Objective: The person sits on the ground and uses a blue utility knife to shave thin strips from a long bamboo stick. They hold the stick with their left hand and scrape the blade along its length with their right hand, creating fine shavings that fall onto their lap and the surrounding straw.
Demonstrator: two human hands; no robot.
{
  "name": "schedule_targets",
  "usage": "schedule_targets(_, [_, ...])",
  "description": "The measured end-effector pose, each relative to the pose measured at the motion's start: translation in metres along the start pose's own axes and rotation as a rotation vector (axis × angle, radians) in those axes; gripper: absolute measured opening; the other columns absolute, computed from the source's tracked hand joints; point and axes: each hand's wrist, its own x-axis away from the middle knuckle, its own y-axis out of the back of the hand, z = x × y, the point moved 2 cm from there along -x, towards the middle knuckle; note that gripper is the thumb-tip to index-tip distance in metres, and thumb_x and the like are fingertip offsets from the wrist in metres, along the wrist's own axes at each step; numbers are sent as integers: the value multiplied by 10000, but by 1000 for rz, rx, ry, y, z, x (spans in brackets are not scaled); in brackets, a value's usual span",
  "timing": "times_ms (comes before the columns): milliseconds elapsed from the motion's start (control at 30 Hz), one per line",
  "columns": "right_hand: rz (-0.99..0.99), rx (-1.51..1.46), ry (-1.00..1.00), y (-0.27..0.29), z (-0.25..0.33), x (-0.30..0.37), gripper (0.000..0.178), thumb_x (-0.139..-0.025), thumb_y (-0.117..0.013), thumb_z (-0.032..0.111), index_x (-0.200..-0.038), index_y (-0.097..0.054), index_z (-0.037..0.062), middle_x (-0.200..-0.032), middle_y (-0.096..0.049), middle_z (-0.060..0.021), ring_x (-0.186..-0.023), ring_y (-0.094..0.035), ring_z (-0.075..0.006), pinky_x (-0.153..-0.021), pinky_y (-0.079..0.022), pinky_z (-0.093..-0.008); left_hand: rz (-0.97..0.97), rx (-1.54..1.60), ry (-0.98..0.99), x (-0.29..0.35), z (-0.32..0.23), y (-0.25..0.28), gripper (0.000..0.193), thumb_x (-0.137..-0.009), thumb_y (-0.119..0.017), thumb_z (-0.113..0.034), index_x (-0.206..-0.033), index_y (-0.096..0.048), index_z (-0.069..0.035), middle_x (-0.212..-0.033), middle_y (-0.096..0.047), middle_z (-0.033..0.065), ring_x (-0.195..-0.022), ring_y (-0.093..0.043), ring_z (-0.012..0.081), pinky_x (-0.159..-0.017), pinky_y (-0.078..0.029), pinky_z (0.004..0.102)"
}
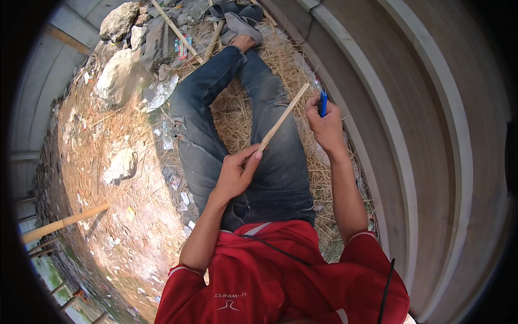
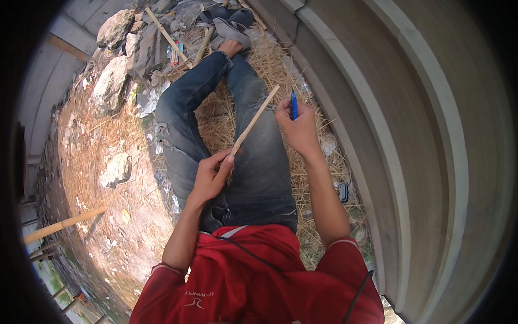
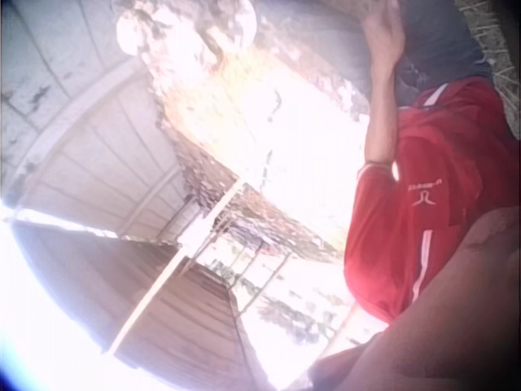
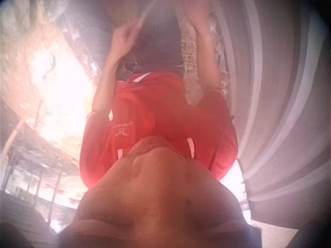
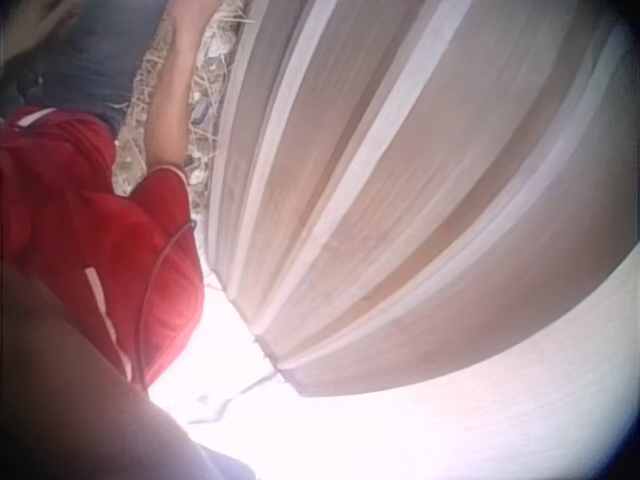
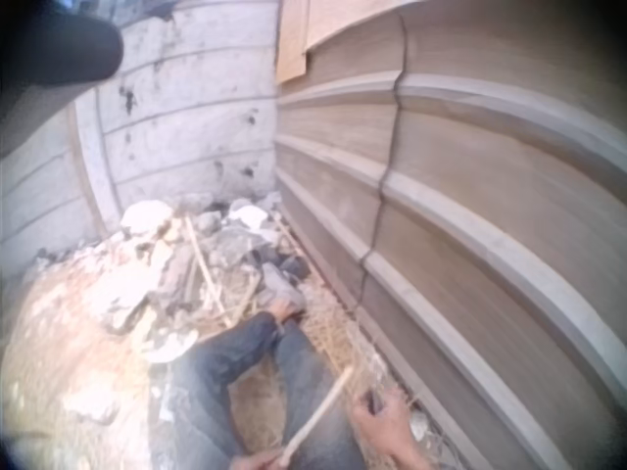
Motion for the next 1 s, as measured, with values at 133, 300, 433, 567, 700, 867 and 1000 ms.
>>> schedule_targets(133, [109,429,179,-8,22,27,286,-976,-681,316,-929,-654,35,-649,-615,-111,-585,-625,-288,-564,-454,-403,-117,-60,17,-4,1,5,338,-1025,-679,-221,-1258,-706,22,-794,-717,126,-726,-656,98,-674,-508,274])
schedule_targets(300, [299,637,343,-35,17,50,408,-1019,-622,408,-896,-603,19,-665,-627,-211,-645,-652,-437,-598,-475,-507,-156,-76,-49,-9,6,2,345,-1000,-707,-212,-1229,-712,46,-986,-772,238,-868,-775,215,-763,-566,305])
schedule_targets(433, [268,764,264,-29,18,26,415,-1022,-617,428,-943,-642,21,-648,-632,-219,-661,-665,-445,-604,-485,-528,-208,-259,-138,-5,0,4,331,-979,-729,-198,-1203,-726,46,-868,-740,245,-742,-758,237,-683,-556,323])
schedule_targets(567, [296,730,206,-29,27,19,417,-1019,-623,435,-938,-663,28,-639,-633,-217,-647,-658,-450,-602,-489,-533,-211,-399,-121,-4,-6,8,307,-964,-743,-156,-1192,-730,49,-784,-713,236,-664,-734,230,-642,-536,319])
schedule_targets(700, [389,793,336,-36,18,26,430,-1015,-629,448,-904,-656,33,-637,-630,-216,-636,-654,-453,-598,-490,-533,-295,-426,-251,-5,2,7,300,-956,-742,-224,-1174,-764,-20,-722,-680,224,-625,-699,357,-583,-526,426])
schedule_targets(867, [303,777,269,-39,23,-2,513,-1030,-570,510,-890,-661,25,-666,-643,-231,-684,-655,-474,-652,-494,-545,-298,-493,-248,-16,-9,15,302,-954,-740,-224,-1198,-758,-47,-713,-681,202,-626,-691,365,-579,-523,435])
schedule_targets(1000, [-115,629,94,41,-10,-78,574,-1060,-512,521,-907,-679,-7,-656,-621,-220,-677,-652,-420,-673,-474,-505,-161,-556,-283,2,-18,23,283,-930,-764,-113,-1170,-747,35,-758,-691,241,-626,-719,317,-588,-533,373])
